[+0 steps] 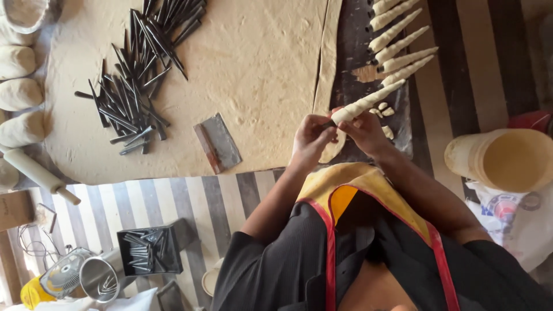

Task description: The person is cutting strips of dough and wrapping them around metal cone molds to form pastry shells.

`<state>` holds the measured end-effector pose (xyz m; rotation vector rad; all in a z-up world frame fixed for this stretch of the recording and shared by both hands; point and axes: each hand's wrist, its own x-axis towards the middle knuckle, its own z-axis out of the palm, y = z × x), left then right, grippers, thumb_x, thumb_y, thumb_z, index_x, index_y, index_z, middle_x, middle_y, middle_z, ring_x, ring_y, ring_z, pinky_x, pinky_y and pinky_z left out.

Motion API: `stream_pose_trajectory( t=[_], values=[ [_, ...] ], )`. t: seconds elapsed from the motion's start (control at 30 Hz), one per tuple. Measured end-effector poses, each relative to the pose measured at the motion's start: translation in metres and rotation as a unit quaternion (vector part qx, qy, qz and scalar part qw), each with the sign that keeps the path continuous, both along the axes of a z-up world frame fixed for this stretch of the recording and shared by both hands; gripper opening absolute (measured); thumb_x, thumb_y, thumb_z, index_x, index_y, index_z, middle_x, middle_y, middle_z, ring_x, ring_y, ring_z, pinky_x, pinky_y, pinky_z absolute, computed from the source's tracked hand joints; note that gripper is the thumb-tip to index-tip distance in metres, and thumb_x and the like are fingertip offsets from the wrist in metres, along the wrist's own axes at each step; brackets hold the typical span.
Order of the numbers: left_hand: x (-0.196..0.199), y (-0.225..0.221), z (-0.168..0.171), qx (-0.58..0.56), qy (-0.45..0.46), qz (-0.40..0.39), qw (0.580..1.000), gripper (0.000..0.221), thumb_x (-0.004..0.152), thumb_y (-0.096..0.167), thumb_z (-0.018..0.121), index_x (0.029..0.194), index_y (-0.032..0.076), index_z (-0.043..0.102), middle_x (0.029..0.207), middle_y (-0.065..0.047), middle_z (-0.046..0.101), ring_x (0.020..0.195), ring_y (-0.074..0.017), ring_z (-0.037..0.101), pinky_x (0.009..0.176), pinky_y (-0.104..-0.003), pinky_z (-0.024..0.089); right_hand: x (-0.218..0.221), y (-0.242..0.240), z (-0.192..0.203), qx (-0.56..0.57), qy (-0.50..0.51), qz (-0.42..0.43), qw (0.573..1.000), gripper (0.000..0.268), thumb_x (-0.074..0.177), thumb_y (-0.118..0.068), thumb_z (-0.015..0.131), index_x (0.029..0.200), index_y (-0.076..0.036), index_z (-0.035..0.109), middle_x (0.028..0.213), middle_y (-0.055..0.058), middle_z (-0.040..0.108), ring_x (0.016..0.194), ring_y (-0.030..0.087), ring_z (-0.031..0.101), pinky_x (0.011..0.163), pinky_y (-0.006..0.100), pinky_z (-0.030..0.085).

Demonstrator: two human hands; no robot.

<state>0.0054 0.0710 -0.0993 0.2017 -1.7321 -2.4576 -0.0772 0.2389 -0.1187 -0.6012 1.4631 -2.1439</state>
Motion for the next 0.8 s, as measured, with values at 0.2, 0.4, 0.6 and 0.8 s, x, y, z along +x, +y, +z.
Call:
stream_pose_trajectory(
  t=[0.2, 0.4, 0.6, 0.8],
  values=[
    [0.008, 0.024, -0.008, 0.118, -0.021, 0.06, 0.991, 0.015, 0.107, 0.006, 0.064, 0.113, -0.004, 0.054, 0.092, -0.015, 0.067, 0.074, -0.0176, 0.065, 0.064, -0.033, 0.057, -0.009, 0.015, 0.001, 0.052, 0.017, 0.049, 0.997, 0.034, 0.102, -0.012, 0.072, 0.13, 0.006, 0.065, 0.105, 0.008, 0.072, 0.095, 0.015, 0.068, 0.085, 0.03, 0.056],
    [0.011, 0.032, 0.018, 0.12, -0.027, 0.098, 0.988, 0.02, 0.101, 0.006, 0.063, 0.117, 0.002, 0.052, 0.097, -0.012, 0.067, 0.078, -0.0158, 0.068, 0.071, -0.03, 0.059, -0.01, 0.007, 0.04, -0.023, -0.026, 0.105, 0.994, 0.026, 0.103, -0.009, 0.067, 0.126, 0.003, 0.063, 0.105, 0.005, 0.07, 0.094, 0.012, 0.068, 0.08, 0.029, 0.059],
    [0.015, 0.041, 0.003, 0.039, -0.054, 0.146, 0.987, 0.014, 0.105, 0.006, 0.064, 0.109, -0.001, 0.052, 0.093, -0.016, 0.069, 0.077, -0.0179, 0.068, 0.071, -0.032, 0.06, -0.02, 0.014, 0.018, 0.069, -0.026, 0.118, 0.99, 0.025, 0.105, -0.01, 0.072, 0.123, 0.007, 0.067, 0.096, 0.011, 0.071, 0.083, 0.015, 0.066, 0.071, 0.028, 0.054],
    [0.015, 0.038, 0.011, 0.284, -0.067, 0.079, 0.953, 0.011, 0.103, 0.012, 0.057, 0.109, 0.004, 0.053, 0.089, -0.014, 0.067, 0.07, -0.0183, 0.068, 0.064, -0.031, 0.058, -0.027, 0.019, 0.023, 0.057, -0.029, 0.122, 0.99, 0.035, 0.095, -0.014, 0.073, 0.125, 0.001, 0.065, 0.106, 0.005, 0.073, 0.094, 0.01, 0.07, 0.081, 0.025, 0.057]
  ],
)
